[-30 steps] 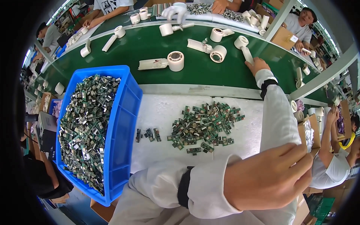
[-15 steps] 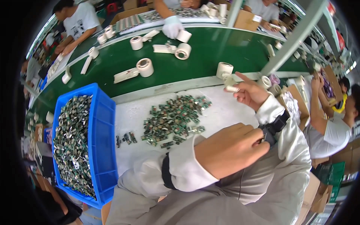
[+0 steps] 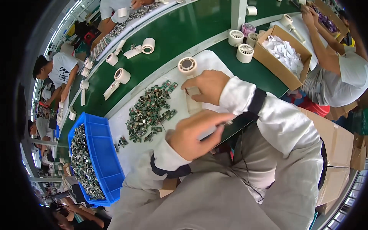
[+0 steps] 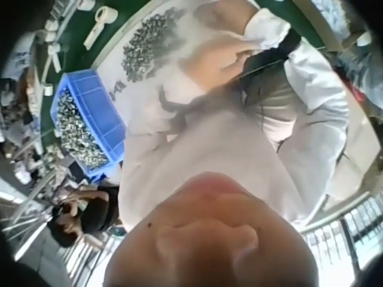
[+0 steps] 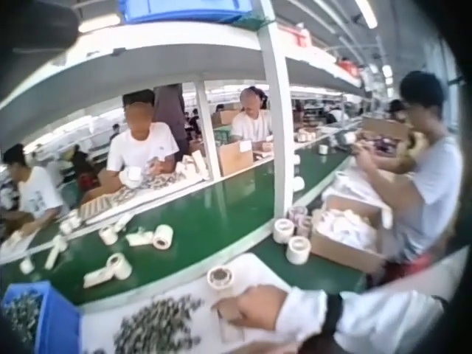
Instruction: The person picks up a circuit board and a fan housing, connects a wire to the board, and places the board into the housing. After moving a blue bin of circuit boards, the person continues the assembly process and then gestures with a hand.
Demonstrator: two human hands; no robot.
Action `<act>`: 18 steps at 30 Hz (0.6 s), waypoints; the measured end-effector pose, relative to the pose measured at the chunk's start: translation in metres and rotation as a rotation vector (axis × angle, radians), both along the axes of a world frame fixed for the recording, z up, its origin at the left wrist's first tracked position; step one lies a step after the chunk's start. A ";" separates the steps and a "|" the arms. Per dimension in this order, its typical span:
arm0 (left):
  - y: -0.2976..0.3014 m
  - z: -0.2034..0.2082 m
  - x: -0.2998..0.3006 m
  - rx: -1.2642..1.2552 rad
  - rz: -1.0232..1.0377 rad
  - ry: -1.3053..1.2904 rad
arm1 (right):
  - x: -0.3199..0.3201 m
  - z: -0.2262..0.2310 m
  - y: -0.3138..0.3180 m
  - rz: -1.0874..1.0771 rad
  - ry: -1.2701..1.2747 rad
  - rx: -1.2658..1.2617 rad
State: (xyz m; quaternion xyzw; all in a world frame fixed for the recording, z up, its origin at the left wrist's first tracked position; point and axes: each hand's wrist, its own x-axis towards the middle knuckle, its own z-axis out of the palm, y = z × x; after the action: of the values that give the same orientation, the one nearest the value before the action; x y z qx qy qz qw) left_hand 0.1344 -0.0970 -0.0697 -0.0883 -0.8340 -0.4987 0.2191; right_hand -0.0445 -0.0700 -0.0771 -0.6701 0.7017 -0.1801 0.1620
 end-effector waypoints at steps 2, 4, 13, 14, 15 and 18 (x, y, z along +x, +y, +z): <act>-0.012 -0.007 0.003 -0.065 0.254 0.000 | -0.007 -0.004 -0.003 0.091 0.014 -0.065; -0.023 -0.018 0.011 -0.067 0.328 -0.056 | -0.012 -0.009 -0.005 0.124 0.010 -0.100; -0.030 -0.031 0.030 -0.065 0.440 -0.230 | -0.016 -0.033 -0.001 0.394 0.384 -0.419; -0.031 -0.031 0.029 -0.049 0.437 -0.238 | -0.015 -0.035 0.004 0.415 0.382 -0.434; -0.032 -0.032 0.029 -0.037 0.415 -0.244 | -0.014 -0.035 0.007 0.437 0.380 -0.450; -0.031 -0.033 0.030 0.006 0.381 -0.263 | -0.005 -0.025 0.014 0.469 0.374 -0.374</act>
State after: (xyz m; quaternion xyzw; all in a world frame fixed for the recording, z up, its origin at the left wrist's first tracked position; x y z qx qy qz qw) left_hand 0.1644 -0.1284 -0.1028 0.1373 -0.8555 -0.4580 0.1988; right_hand -0.0495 -0.0561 -0.1019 -0.8526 0.5009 -0.1375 -0.0579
